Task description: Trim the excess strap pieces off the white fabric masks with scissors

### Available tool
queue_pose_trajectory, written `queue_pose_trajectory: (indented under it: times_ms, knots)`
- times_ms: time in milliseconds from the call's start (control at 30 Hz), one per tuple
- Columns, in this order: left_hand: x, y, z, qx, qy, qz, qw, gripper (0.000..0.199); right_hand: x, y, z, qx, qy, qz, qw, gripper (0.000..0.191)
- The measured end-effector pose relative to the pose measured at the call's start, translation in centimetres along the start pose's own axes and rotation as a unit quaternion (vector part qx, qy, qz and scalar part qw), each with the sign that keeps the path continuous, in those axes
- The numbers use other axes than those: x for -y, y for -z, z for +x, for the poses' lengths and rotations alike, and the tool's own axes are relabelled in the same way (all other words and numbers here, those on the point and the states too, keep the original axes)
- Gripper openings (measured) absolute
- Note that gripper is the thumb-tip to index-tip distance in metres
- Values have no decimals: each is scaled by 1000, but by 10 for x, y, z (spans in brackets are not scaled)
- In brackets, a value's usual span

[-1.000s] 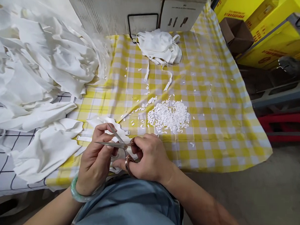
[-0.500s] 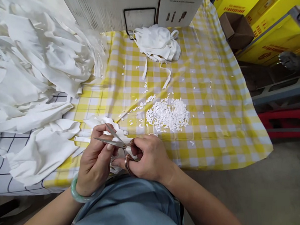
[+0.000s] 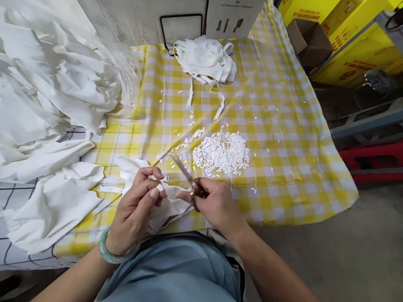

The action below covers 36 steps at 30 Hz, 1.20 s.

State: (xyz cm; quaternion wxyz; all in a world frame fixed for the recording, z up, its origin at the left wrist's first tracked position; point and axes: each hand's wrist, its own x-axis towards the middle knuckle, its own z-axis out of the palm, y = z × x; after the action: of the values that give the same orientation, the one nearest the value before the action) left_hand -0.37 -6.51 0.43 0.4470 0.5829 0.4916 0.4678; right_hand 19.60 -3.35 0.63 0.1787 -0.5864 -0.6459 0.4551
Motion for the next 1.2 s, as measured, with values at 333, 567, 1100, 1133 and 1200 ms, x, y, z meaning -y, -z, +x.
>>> queue_pose_trajectory:
  times_ms: [333,567,1100,1133,1200]
  knots:
    - [11,82,-70,-118,32,220,968,25,17,-65,-3,27,250,-66,965,42]
    - [-30,73,-31,-59,1,81,995,20,85,-63,24,135,173,181,959,21]
    - [-87,61,251,-96,-101,148,979,23,150,177,258,-266,149,-8,952,31]
    - [-70,65,221,-85,-89,153,981,21,132,164,253,-262,148,-15,954,33]
    - [-40,68,150,-53,-82,155,983,18,99,126,235,-246,167,-27,954,35]
